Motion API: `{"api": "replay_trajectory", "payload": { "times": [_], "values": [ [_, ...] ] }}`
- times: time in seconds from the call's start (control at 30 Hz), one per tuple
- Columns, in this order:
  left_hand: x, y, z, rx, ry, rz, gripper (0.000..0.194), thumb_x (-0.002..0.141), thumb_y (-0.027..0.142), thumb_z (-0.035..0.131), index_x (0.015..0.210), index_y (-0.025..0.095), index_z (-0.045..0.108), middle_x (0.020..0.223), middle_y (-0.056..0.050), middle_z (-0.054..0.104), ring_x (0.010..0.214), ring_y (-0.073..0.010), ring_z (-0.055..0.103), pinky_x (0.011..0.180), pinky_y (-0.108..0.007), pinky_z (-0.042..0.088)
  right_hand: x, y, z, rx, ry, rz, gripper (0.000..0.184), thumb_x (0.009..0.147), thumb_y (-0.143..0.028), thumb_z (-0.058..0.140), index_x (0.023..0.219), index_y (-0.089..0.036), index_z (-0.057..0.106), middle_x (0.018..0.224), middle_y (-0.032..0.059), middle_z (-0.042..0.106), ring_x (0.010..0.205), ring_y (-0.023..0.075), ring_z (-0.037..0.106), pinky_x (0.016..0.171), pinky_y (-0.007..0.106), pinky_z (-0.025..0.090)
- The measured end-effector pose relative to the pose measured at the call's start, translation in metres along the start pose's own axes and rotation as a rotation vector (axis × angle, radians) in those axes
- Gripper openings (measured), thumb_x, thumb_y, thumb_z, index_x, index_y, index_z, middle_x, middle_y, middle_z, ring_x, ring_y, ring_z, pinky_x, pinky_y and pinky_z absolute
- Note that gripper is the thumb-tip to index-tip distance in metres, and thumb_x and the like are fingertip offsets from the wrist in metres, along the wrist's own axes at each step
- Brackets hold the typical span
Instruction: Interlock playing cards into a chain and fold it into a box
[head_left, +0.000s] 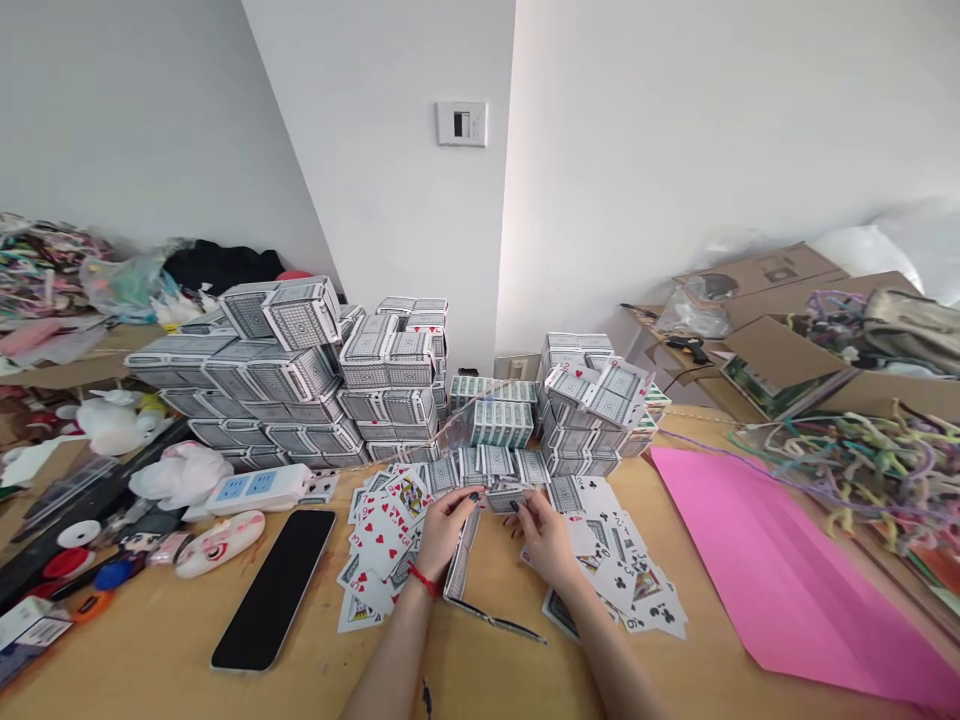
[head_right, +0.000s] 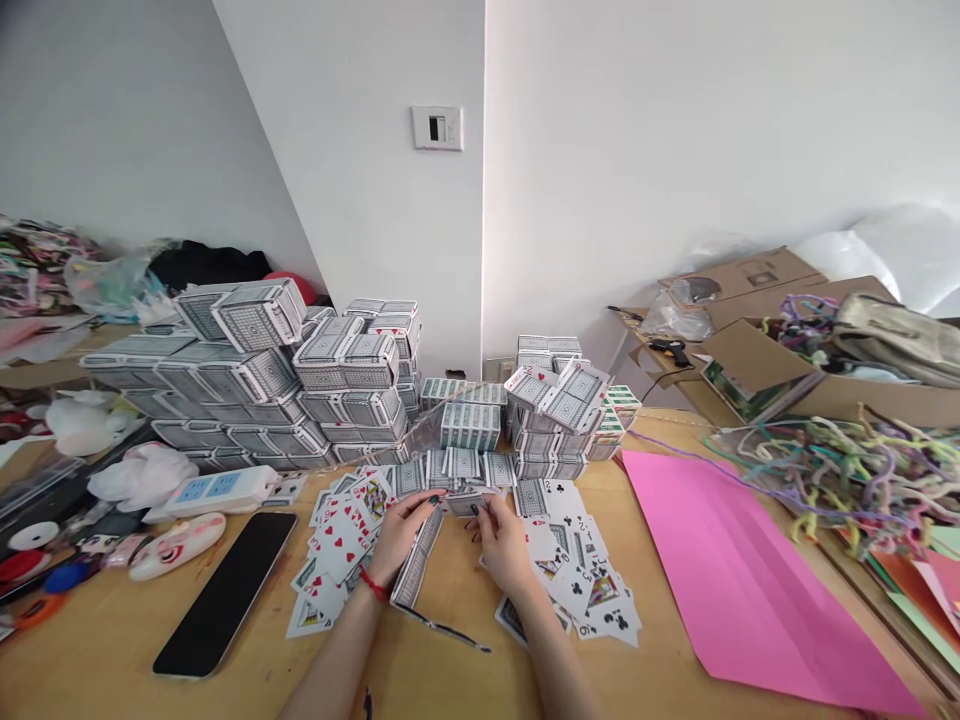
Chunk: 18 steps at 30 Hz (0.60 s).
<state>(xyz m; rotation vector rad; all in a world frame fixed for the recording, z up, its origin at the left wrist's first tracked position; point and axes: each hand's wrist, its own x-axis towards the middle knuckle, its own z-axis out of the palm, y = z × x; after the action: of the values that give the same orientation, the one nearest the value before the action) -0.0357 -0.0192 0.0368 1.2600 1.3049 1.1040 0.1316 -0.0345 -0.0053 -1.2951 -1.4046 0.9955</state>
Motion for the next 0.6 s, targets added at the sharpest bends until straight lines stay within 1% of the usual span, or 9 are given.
{"api": "replay_trajectory", "payload": {
  "times": [0.27,0.4,0.6],
  "values": [
    [-0.0007,0.0005,-0.0004,0.0,0.005,0.006,0.023,0.07,0.026,0.052,0.083,0.02,0.07,0.094,-0.005,0.069,0.093,-0.0217,0.06,0.086,-0.033,0.043,0.0016,0.0008,-0.0009,0.034,-0.014,0.011,0.024,0.082,-0.045,0.042,0.082,-0.022,0.051,0.063,0.0022,0.06,0.054,0.0176,0.055,0.053,0.029,0.045],
    [-0.0003,-0.0006,-0.0002,-0.009,-0.002,0.014,0.023,0.07,0.025,0.052,0.083,0.02,0.07,0.095,-0.004,0.069,0.094,-0.0211,0.059,0.086,-0.032,0.042,0.001,-0.0002,-0.0008,0.021,-0.011,0.007,0.025,0.081,-0.044,0.043,0.085,-0.022,0.053,0.063,0.0023,0.06,0.054,0.0174,0.055,0.054,0.029,0.045],
    [0.0008,-0.0043,-0.0005,-0.004,0.0,-0.007,0.023,0.069,0.026,0.053,0.084,0.02,0.07,0.095,-0.005,0.069,0.093,-0.0214,0.06,0.085,-0.031,0.043,0.001,0.001,0.0005,0.039,0.03,0.004,0.027,0.081,-0.046,0.043,0.085,-0.022,0.054,0.061,0.0012,0.059,0.052,0.0169,0.054,0.052,0.029,0.045]
  ]
}}
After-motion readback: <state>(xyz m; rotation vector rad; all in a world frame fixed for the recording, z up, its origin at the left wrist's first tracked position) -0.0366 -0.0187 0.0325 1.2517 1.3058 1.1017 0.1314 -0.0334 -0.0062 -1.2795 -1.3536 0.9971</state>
